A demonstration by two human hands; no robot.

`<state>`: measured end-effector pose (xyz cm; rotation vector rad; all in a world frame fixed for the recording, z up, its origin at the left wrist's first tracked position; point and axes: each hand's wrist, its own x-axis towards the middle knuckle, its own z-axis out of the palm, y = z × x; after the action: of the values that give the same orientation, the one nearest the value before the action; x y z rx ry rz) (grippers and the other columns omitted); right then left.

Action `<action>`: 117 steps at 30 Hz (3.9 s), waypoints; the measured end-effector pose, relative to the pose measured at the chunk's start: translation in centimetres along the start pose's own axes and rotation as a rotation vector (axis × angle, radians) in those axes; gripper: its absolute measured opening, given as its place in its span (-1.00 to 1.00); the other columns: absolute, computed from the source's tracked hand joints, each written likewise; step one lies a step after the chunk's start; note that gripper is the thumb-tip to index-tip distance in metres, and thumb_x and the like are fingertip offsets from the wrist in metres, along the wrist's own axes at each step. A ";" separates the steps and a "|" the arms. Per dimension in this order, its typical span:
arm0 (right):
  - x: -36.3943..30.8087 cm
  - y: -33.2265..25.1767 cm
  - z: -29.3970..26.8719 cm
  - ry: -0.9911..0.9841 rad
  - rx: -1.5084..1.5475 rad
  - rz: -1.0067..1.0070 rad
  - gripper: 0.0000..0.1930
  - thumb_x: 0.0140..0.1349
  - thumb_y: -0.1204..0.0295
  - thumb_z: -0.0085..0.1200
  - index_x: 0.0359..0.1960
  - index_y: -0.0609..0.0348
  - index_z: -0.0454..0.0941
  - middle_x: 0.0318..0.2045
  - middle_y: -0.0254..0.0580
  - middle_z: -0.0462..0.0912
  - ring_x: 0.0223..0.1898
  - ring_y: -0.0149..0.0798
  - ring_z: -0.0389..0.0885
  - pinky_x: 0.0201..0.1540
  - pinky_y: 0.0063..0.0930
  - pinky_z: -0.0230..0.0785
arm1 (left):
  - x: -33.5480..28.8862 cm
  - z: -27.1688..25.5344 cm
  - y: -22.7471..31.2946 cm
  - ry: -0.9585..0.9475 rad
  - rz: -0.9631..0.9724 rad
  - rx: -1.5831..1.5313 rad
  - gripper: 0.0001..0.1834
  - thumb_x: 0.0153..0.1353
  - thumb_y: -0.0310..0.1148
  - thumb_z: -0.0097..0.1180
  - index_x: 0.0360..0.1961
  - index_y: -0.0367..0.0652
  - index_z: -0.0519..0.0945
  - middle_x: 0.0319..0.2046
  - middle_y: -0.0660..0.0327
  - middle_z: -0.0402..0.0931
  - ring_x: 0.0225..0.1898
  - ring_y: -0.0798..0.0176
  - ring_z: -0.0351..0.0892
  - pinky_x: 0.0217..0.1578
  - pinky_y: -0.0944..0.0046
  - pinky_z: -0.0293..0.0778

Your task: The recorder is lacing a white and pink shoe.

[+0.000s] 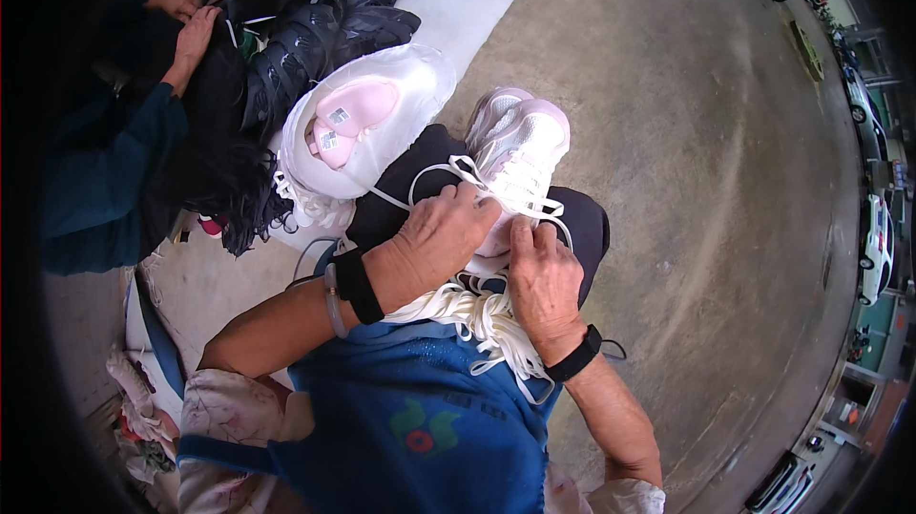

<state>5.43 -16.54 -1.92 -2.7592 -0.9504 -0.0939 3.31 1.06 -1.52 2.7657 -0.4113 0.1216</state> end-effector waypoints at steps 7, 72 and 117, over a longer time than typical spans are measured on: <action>1.6 0.0 -1.0 0.036 -0.194 -0.172 -0.78 -0.03 0.42 0.07 -0.30 0.17 0.54 -0.40 -0.21 0.39 -0.34 -0.22 0.42 -0.29 -0.36 0.28 | 0.6 -1.2 0.4 -0.056 0.006 0.087 -0.87 0.06 -0.48 0.13 -0.35 -0.19 0.47 -0.35 0.07 0.42 -0.37 0.13 0.58 -0.47 0.27 0.57; -0.8 -1.6 -2.7 -0.012 1.441 0.315 -0.93 0.34 0.57 0.01 -0.22 0.32 0.52 -0.24 -0.15 0.58 -0.46 -0.46 0.54 -0.34 -0.59 0.41 | -0.9 -3.2 -2.8 -0.459 -0.846 -1.436 -0.86 0.36 -0.35 0.02 -0.30 -0.19 0.50 -0.62 0.46 0.23 -0.65 0.59 0.22 -0.62 0.50 0.28; 2.3 0.3 -1.7 0.108 0.364 0.214 -0.86 0.14 0.55 0.22 -0.27 0.16 0.55 -0.38 -0.11 0.55 -0.51 -0.18 0.61 -0.47 -0.37 0.46 | 2.0 -0.4 -1.5 0.153 -0.149 -0.561 -0.84 0.12 -0.61 0.19 -0.30 -0.22 0.47 -0.36 0.09 0.36 -0.41 0.09 0.44 -0.41 0.20 0.40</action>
<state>7.48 -15.77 0.02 -2.4694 -0.5743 -0.0298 5.63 2.04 -1.41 2.2051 -0.1630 0.1528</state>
